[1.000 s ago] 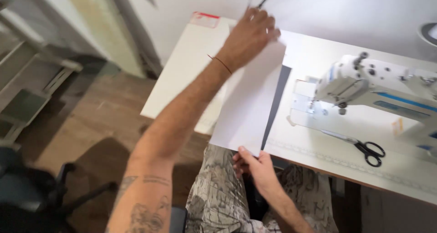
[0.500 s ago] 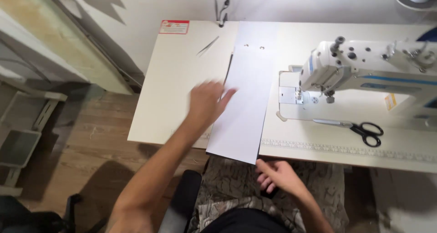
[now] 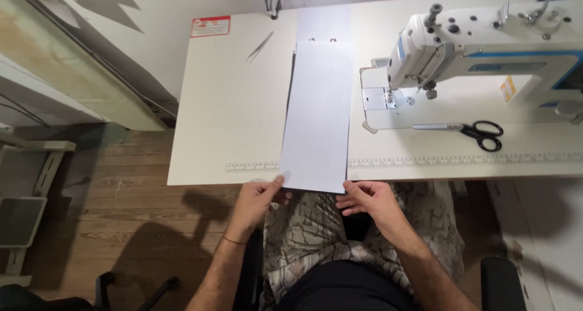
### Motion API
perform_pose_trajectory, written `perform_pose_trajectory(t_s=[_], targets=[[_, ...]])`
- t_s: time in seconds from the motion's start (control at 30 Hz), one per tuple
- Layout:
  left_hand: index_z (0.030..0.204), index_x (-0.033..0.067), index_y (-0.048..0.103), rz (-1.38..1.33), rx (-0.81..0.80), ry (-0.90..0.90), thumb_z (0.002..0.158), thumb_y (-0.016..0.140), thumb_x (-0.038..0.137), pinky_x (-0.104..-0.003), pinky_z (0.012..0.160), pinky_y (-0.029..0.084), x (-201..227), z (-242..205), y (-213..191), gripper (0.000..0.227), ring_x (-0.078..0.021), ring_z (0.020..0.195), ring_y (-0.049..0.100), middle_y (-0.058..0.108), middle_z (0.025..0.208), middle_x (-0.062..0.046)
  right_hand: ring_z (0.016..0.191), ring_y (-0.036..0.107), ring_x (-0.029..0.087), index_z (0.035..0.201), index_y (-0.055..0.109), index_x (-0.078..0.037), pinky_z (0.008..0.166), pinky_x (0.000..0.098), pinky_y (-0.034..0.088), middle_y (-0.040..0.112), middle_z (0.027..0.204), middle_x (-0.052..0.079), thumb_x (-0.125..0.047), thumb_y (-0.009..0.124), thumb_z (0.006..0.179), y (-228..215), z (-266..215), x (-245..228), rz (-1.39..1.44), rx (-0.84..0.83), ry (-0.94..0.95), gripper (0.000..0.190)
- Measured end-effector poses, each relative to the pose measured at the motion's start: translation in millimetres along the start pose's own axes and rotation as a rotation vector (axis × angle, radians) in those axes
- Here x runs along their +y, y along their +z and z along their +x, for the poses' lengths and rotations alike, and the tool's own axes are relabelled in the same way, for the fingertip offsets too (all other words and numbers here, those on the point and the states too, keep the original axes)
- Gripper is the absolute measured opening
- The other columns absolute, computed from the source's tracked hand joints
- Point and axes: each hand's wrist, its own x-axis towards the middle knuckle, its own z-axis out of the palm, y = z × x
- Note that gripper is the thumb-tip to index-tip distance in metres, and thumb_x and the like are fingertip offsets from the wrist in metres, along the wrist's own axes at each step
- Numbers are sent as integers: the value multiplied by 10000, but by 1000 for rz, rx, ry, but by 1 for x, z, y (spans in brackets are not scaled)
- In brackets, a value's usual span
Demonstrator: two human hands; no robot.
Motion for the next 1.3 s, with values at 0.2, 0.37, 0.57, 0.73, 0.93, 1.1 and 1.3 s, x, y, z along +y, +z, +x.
perform_pose_trajectory(t_s=[0.2,0.37,0.57,0.73,0.93,1.1,1.3], targets=[[874,17,817,-229,50,82,929,787,271,-189,520,471,-17,-8,13,262,-170,674,759,801,757,-127,735,770,471,986,708,215,652,529,653,746,879,413,-107,805,870,2,2,-1,-22,53,4,356],[792,13,831,-230,45,129,903,783,252,-235,679,565,-10,-26,21,268,-112,627,701,802,728,-107,668,755,406,967,755,177,605,465,644,767,797,339,-126,748,883,7,-16,-16,-87,134,27,315],[711,62,831,-49,82,137,912,715,400,-284,872,579,-2,-43,26,410,-58,674,668,820,735,-59,610,739,379,899,763,168,595,450,643,760,740,317,-136,757,891,-2,-18,-8,-74,135,2,305],[685,60,818,-24,77,142,927,707,382,-272,782,568,-2,-47,31,417,-61,583,590,797,681,-53,662,762,387,922,760,157,613,456,658,768,770,313,-134,746,896,-5,-24,-10,-101,120,-11,292],[669,70,819,-28,86,169,908,743,345,-290,799,585,0,-47,36,372,-90,680,707,800,686,-47,678,775,380,938,778,140,632,439,672,780,784,307,-135,747,893,-8,-31,-16,-121,104,-38,280],[668,64,819,-35,76,169,907,741,346,-287,800,606,-5,-42,41,377,-95,644,726,810,691,-59,659,762,369,948,775,148,615,422,657,776,783,305,-116,757,885,-11,-28,-11,-109,113,-36,272],[696,61,827,-54,104,153,912,724,378,-290,782,586,-6,-36,45,397,-108,653,717,798,681,-60,662,765,373,935,774,146,622,430,660,777,784,308,-100,742,899,-17,-24,-3,-75,106,-68,251]])
